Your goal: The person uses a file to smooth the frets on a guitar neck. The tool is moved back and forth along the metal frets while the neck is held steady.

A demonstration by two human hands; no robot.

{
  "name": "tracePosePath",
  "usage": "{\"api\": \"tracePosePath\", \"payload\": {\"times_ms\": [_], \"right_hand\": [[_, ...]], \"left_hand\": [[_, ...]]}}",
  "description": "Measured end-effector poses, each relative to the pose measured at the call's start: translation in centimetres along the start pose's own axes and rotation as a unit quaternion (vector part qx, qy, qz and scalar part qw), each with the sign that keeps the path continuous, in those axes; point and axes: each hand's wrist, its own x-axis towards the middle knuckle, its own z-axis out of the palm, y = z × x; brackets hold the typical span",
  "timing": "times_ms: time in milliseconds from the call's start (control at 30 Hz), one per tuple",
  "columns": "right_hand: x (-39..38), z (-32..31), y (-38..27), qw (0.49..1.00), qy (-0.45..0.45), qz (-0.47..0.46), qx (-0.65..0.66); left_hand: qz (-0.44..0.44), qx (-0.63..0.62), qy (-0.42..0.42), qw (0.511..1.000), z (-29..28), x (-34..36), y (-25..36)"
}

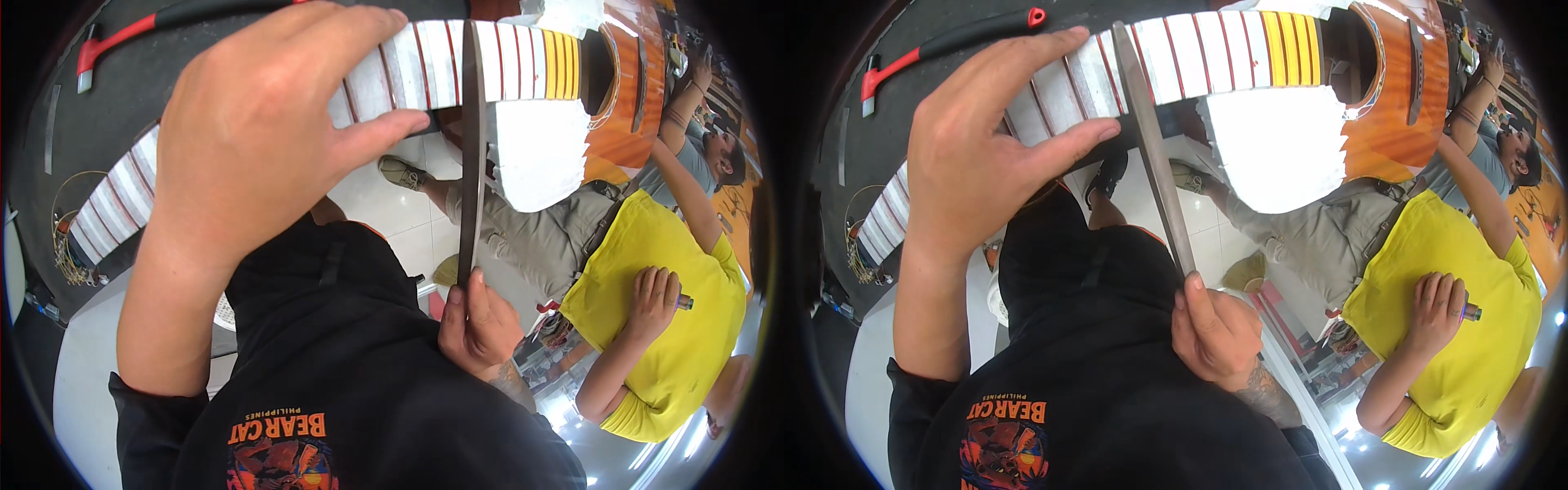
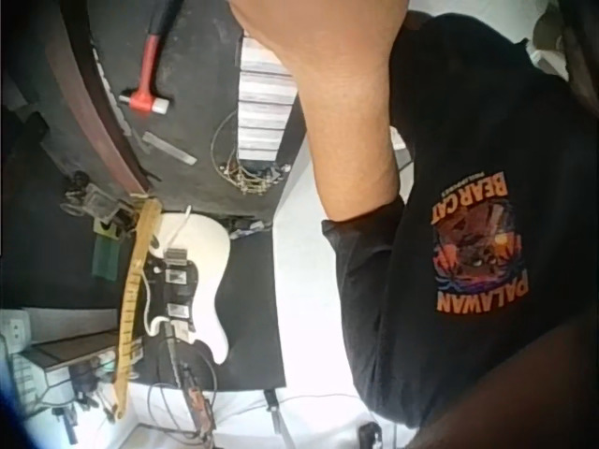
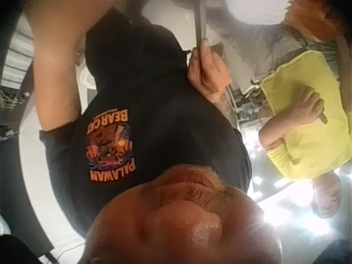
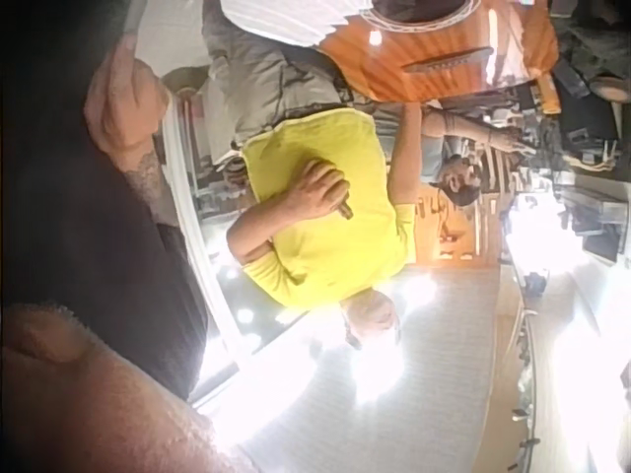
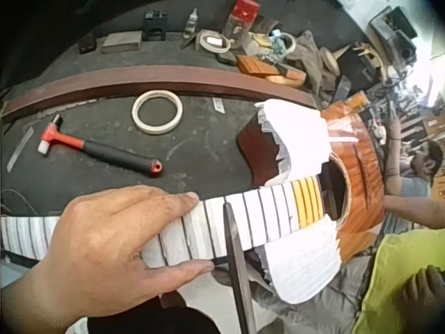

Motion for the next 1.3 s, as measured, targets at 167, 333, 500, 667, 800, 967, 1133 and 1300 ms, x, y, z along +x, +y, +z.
{"api": "tracePosePath", "payload": {"times_ms": [167,333,500,667,800,967,1133,1300], "right_hand": [[-0.9,0.4,0.0,1.000,-0.016,0.013,-0.014],[-1.5,1.3,-0.3,1.000,-0.023,-0.004,-0.021],[-2.6,2.0,-0.8,0.999,-0.027,-0.018,-0.028],[0.4,2.7,-1.1,0.997,-0.017,0.007,-0.077],[7.6,3.4,-3.0,0.993,-0.004,0.032,-0.110],[6.2,3.5,-2.1,0.992,-0.019,0.022,-0.122],[-1.9,2.0,-0.2,0.992,-0.033,-0.004,-0.124],[3.6,3.6,-0.8,0.994,0.010,0.001,-0.108]], "left_hand": [[0.023,0.003,0.011,1.000,-0.1,-0.3,-0.4],[0.051,-0.004,0.028,0.998,-0.9,-0.6,0.4],[0.060,-0.004,0.037,0.998,-0.8,-1.1,-1.0],[0.051,-0.011,0.037,0.998,0.0,-1.0,-1.3],[0.046,-0.016,0.041,0.998,0.1,-1.2,-1.4],[0.035,-0.024,0.050,0.998,0.0,-1.6,-1.7],[0.031,-0.033,0.056,0.997,0.5,-1.5,-1.6],[0.033,-0.030,0.060,0.997,0.4,-1.6,-1.7]]}}
